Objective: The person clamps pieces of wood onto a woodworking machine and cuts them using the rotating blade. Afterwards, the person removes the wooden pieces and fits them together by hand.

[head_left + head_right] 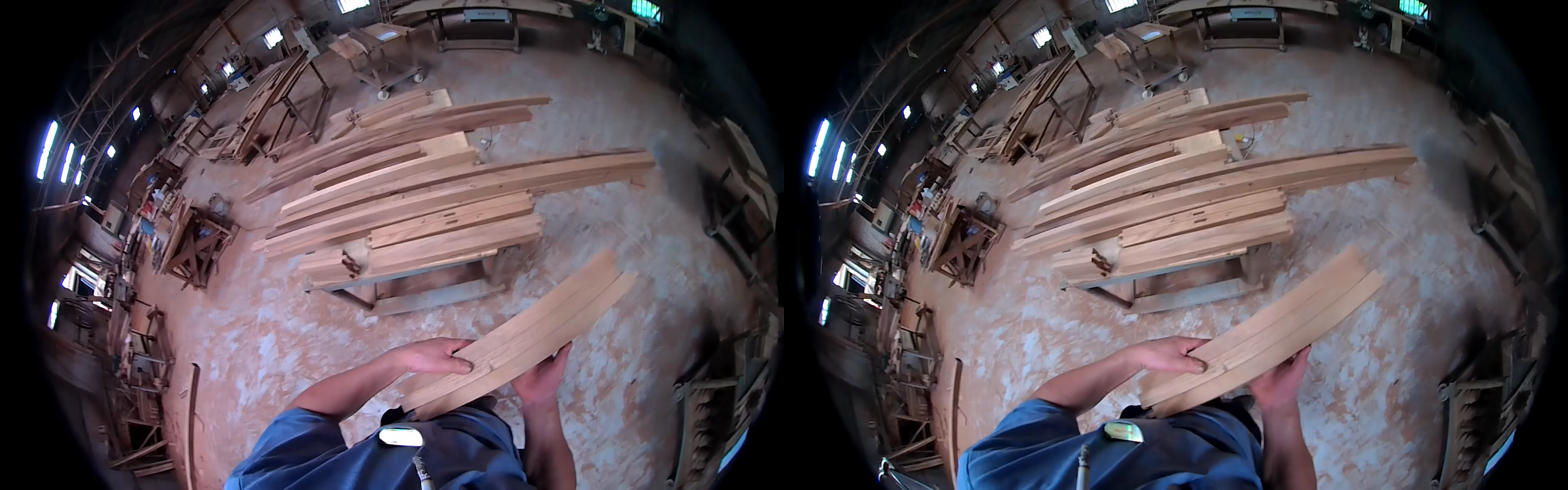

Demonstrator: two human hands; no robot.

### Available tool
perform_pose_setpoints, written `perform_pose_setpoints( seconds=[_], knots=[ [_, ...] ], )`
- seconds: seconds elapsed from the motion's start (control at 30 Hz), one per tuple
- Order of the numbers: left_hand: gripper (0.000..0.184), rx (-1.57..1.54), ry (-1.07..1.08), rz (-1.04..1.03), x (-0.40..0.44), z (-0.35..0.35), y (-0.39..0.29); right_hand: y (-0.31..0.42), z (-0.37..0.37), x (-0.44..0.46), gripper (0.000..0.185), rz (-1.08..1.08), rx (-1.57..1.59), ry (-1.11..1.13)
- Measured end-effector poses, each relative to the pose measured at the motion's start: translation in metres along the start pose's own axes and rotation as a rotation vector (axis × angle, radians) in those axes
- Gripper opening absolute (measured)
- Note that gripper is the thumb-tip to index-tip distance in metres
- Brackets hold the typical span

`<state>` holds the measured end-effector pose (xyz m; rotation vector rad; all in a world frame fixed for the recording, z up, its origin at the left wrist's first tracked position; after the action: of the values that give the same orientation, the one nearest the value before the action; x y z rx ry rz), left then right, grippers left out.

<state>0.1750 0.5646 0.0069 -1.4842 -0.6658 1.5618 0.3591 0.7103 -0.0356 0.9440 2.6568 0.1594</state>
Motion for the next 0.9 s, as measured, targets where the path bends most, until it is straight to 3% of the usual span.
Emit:
perform_pose_setpoints(
  seconds=[0.13, 0.23, 0.37, 0.53, 0.6, 0.73, 0.8, 0.9],
  knots=[
    [0.068, -0.225, 0.087, -0.050, -0.001, -0.007, 0.006, 0.000, 0.001, -0.007, 0.077, -0.033, 0.013, -0.006],
    [0.070, -0.080, 0.066, 0.041, -0.001, -0.006, 0.006, 0.000, 0.001, -0.004, 0.076, 0.012, 0.047, -0.075],
    [0.070, -0.005, 0.051, 0.025, 0.003, -0.001, 0.005, -0.005, 0.009, -0.003, 0.075, 0.052, -0.005, -0.082],
    [0.070, 0.165, -0.117, -0.077, 0.015, 0.038, 0.004, 0.001, -0.008, 0.015, 0.077, 0.179, -0.039, -0.106],
    [0.070, 0.256, -0.211, -0.063, 0.020, 0.082, 0.004, 0.008, -0.013, 0.030, 0.078, 0.215, -0.060, -0.111],
    [0.051, 0.325, -0.595, -0.046, 0.010, 0.219, 0.015, 0.016, -0.033, 0.057, 0.078, 0.342, -0.078, -0.170],
    [0.038, 0.305, -0.788, 0.021, 0.008, 0.305, 0.039, 0.016, -0.039, 0.076, 0.078, 0.446, -0.072, -0.283],
    [0.028, 0.525, -1.054, 0.051, 0.004, 0.429, 0.102, 0.014, -0.040, 0.090, 0.075, 0.590, -0.028, -0.407]
  ],
)
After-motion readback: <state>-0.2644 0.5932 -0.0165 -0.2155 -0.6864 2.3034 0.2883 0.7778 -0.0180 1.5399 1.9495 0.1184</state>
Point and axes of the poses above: each hand's wrist, its own x-axis towards the middle knuckle, its own z-axis out of the back of the hand, y = z × x, the point moved 2 cm from there along x, towards the middle knuckle, and after that the axes turned 4 degrees about z, right-handed, at the moved point
